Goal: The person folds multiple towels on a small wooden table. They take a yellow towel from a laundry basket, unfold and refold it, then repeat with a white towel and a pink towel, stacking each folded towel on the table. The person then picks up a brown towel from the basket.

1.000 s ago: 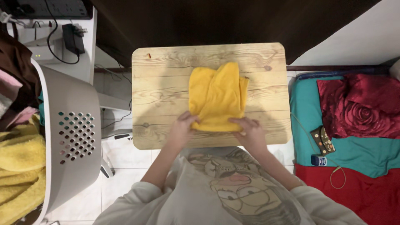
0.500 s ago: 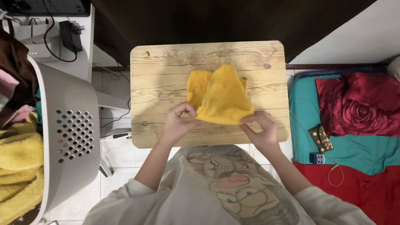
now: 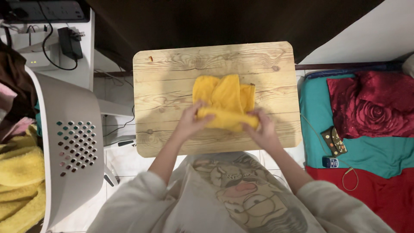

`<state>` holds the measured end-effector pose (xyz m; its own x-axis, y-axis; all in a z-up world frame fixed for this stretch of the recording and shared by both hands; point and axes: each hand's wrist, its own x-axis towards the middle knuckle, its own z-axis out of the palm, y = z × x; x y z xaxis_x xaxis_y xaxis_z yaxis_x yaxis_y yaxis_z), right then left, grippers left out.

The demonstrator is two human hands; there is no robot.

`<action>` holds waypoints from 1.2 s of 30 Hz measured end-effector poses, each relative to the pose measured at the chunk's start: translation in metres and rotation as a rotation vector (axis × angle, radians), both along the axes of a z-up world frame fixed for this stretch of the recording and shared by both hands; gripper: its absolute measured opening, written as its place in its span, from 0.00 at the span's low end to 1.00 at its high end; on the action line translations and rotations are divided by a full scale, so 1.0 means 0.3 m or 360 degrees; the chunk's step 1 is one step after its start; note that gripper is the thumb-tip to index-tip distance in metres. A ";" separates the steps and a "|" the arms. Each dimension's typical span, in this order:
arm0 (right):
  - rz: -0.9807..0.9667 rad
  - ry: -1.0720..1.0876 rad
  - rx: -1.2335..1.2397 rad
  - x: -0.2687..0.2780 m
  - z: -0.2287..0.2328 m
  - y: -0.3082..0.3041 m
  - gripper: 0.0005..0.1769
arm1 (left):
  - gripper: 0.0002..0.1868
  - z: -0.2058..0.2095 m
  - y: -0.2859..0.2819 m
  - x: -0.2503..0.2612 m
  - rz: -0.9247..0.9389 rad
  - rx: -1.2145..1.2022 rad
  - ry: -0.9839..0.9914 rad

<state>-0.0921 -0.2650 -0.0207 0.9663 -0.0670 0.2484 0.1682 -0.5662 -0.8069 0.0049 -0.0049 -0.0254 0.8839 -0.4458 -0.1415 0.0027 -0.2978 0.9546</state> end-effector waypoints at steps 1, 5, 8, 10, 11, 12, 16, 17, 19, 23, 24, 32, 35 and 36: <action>-0.0089 0.0054 0.0149 0.033 -0.016 -0.004 0.25 | 0.19 -0.032 -0.022 0.038 0.0057 -0.0214 -0.0249; -0.0422 0.0442 0.0978 0.185 -0.077 -0.022 0.33 | 0.33 -0.159 -0.165 0.197 0.0628 -0.0538 0.0147; -0.0542 0.0327 0.0828 0.347 -0.144 -0.033 0.40 | 0.44 -0.233 -0.226 0.294 0.0750 -0.0036 0.0004; -0.0577 0.0307 0.0350 0.397 -0.200 -0.038 0.44 | 0.48 -0.283 -0.242 0.301 0.0684 0.0684 -0.0140; -0.0594 0.0283 0.0026 0.388 -0.225 -0.038 0.44 | 0.45 -0.305 -0.246 0.284 0.0661 0.0826 -0.0337; -0.0607 0.0257 -0.0297 0.352 -0.253 -0.025 0.45 | 0.42 -0.328 -0.249 0.241 0.0635 0.0967 -0.0535; -0.0212 -0.0031 -0.0706 0.248 -0.346 0.036 0.40 | 0.39 -0.403 -0.232 0.085 0.0179 0.1230 -0.1188; -0.0165 0.0017 -0.0787 0.224 -0.367 0.055 0.38 | 0.38 -0.421 -0.236 0.051 0.0053 0.1345 -0.1202; -0.0074 0.0101 -0.0947 0.199 -0.398 0.088 0.35 | 0.36 -0.452 -0.241 0.015 -0.0201 0.1571 -0.1235; -0.0015 0.0360 -0.1043 0.195 -0.414 0.076 0.38 | 0.38 -0.486 -0.217 0.009 -0.0009 0.1283 -0.1191; 0.0005 0.0368 -0.1057 0.196 -0.410 0.065 0.38 | 0.37 -0.485 -0.216 0.014 0.0016 0.1246 -0.1218; 0.0079 0.0247 -0.1126 0.158 -0.327 0.053 0.42 | 0.43 -0.388 -0.180 0.008 0.0666 0.1189 -0.0211; 0.0333 0.0365 -0.1125 0.132 -0.301 0.048 0.48 | 0.44 -0.402 -0.182 -0.006 0.0700 0.0853 -0.0081; 0.0348 0.0449 -0.1151 0.130 -0.295 0.039 0.50 | 0.45 -0.416 -0.191 -0.006 0.0715 0.0715 -0.0135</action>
<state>-0.0529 -0.2532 -0.1091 0.9718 0.2148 -0.0971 0.1801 -0.9424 -0.2817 0.0030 -0.0623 -0.1502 0.9871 0.0572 -0.1497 0.1501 -0.6565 0.7392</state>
